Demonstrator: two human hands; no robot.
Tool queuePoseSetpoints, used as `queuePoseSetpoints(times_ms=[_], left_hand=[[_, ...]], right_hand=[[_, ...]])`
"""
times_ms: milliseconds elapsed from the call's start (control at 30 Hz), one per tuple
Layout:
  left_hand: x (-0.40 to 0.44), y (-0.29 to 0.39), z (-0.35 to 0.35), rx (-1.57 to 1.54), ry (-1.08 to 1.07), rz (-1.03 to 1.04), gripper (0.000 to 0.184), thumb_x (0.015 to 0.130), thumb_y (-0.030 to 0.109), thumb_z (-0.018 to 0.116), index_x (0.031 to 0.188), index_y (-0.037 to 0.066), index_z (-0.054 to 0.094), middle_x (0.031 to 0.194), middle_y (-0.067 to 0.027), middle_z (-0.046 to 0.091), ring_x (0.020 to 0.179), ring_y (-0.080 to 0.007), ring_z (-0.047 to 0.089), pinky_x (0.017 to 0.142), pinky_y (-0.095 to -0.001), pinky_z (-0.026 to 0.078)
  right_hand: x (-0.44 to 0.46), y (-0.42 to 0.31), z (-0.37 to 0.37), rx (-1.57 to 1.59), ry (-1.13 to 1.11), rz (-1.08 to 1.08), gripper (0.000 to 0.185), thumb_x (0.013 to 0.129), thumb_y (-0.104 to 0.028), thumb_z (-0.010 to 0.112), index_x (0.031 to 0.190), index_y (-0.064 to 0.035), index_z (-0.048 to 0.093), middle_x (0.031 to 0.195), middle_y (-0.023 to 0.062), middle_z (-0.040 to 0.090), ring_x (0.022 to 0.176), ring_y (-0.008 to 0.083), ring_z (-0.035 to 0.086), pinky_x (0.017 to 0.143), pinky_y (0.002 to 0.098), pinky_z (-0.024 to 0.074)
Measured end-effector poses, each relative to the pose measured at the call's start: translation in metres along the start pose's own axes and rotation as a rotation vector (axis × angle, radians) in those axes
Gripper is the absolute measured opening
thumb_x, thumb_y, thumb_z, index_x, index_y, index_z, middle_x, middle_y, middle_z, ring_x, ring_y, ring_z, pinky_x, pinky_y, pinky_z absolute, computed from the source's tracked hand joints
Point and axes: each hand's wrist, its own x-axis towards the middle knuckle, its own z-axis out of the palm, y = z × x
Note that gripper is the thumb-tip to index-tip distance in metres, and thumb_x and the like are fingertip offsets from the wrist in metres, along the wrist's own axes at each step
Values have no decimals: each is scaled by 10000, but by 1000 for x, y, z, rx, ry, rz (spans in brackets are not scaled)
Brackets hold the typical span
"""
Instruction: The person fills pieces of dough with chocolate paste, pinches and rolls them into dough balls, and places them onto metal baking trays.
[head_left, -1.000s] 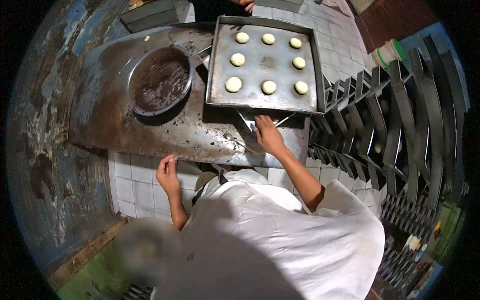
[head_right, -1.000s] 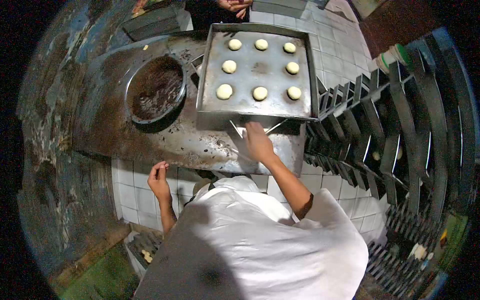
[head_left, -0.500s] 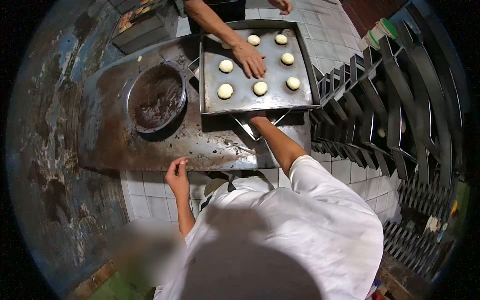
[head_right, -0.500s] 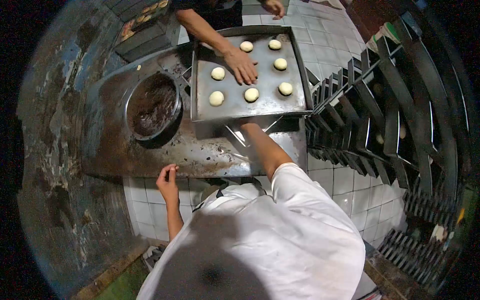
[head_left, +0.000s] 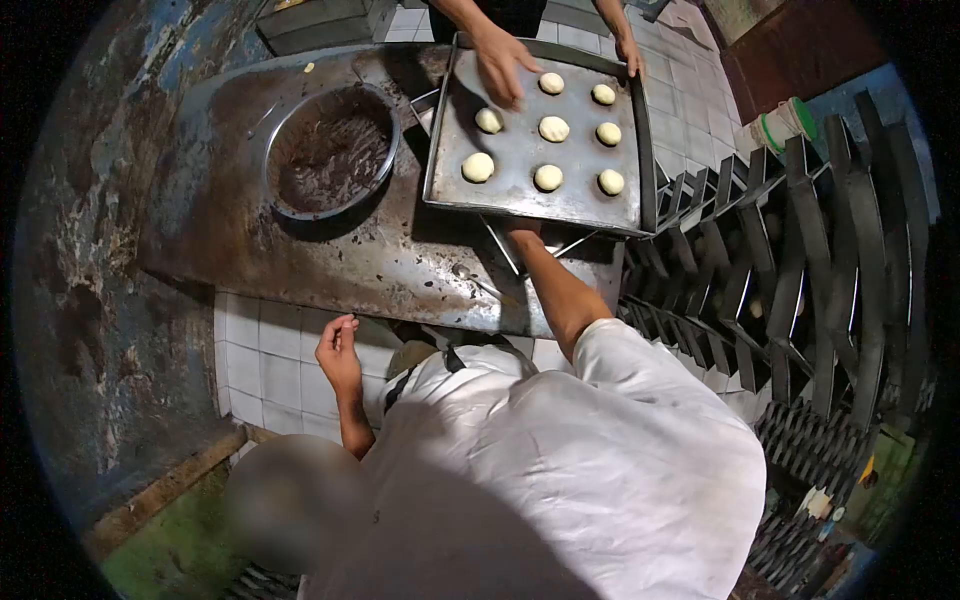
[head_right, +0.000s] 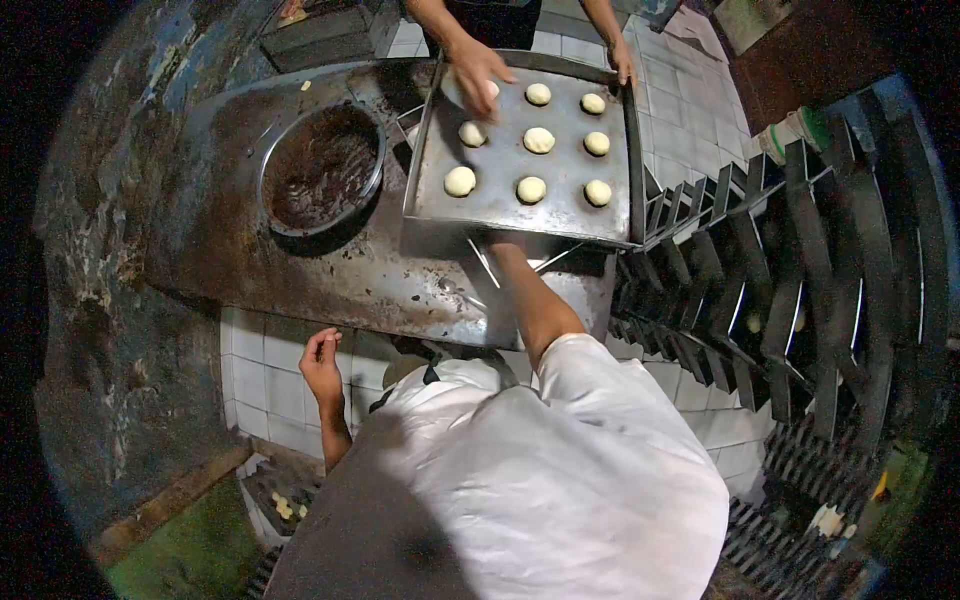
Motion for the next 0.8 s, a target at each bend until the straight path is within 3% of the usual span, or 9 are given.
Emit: queuePoseSetpoints(times_ms=[167, 233, 333, 400, 567, 667, 733, 767, 800], left_hand=[[2, -2, 9, -87, -67, 27, 207, 1026, 132, 609, 1104, -46, 681, 1015, -104, 720, 970, -168, 671, 904, -306, 516], [5, -1, 14, -76, -90, 26, 205, 1026, 126, 605, 1105, -46, 682, 1014, -101, 719, 977, -161, 670, 903, -301, 516], [14, -5, 20, -59, -137, 11, 198, 1026, 115, 599, 1102, -46, 685, 1015, -93, 719, 988, -152, 671, 899, -294, 516], [22, -6, 27, -57, -159, -2, 194, 1025, 109, 597, 1098, -45, 688, 1016, -88, 719, 993, -148, 672, 896, -290, 517], [34, 16, 59, -23, -274, 100, 174, 1011, 100, 610, 1071, -34, 704, 1010, -84, 729, 976, -152, 683, 882, -283, 523], [39, 29, 90, 1, -370, 148, 170, 996, 103, 630, 1076, -25, 708, 1003, -86, 738, 962, -142, 682, 871, -284, 525], [39, 48, 114, 29, -431, 174, 170, 990, 106, 639, 1080, -21, 709, 1002, -88, 740, 958, -139, 682, 870, -286, 526], [40, 59, 127, 23, -494, 211, 179, 984, 115, 650, 1090, -16, 709, 1002, -87, 741, 950, -138, 682, 865, -288, 526], [40, 72, 140, 17, -556, 248, 189, 979, 124, 661, 1101, -12, 709, 1001, -85, 743, 943, -136, 682, 861, -290, 526]], right_hand=[[-13, 8, 20, 114, 156, -15, 454, 961, -298, 558, 1333, -38, 585, 1450, 205, 537, 1348, 380, 473, 1161, 470, 328], [-4, 21, 34, 471, 596, -255, 473, 948, -237, 587, 1374, -35, 554, 1494, 212, 492, 1384, 384, 431, 1183, 458, 310], [-19, 25, 22, 346, 728, -216, 284, 860, -152, 576, 1001, 62, 699, 1095, 296, 680, 988, 434, 651, 863, 568, 491], [-24, 17, 3, 663, 535, -9, 315, 901, -138, 593, 1084, 118, 621, 1165, 366, 601, 1134, 515, 529, 995, 557, 408], [-107, -25, -66, 584, 680, -233, 234, 1000, -194, 579, 1191, -77, 644, 1467, 190, 529, 1364, 403, 436, 1144, 472, 345], [-141, -36, -95, 540, 749, -302, 232, 1008, -199, 574, 1188, -66, 636, 1346, 180, 623, 1261, 367, 552, 1061, 444, 428], [-165, -45, -122, 839, 490, -203, 234, 1016, -206, 573, 1164, -35, 634, 1159, 160, 706, 1091, 327, 663, 926, 392, 501], [-171, -45, -128, 735, 604, -227, 235, 1017, -206, 584, 1136, -10, 636, 977, 132, 723, 911, 265, 699, 810, 353, 519], [-178, -44, -138, 781, 527, -210, 237, 1017, -210, 591, 1128, -6, 637, 964, 121, 714, 892, 238, 684, 803, 353, 519]])
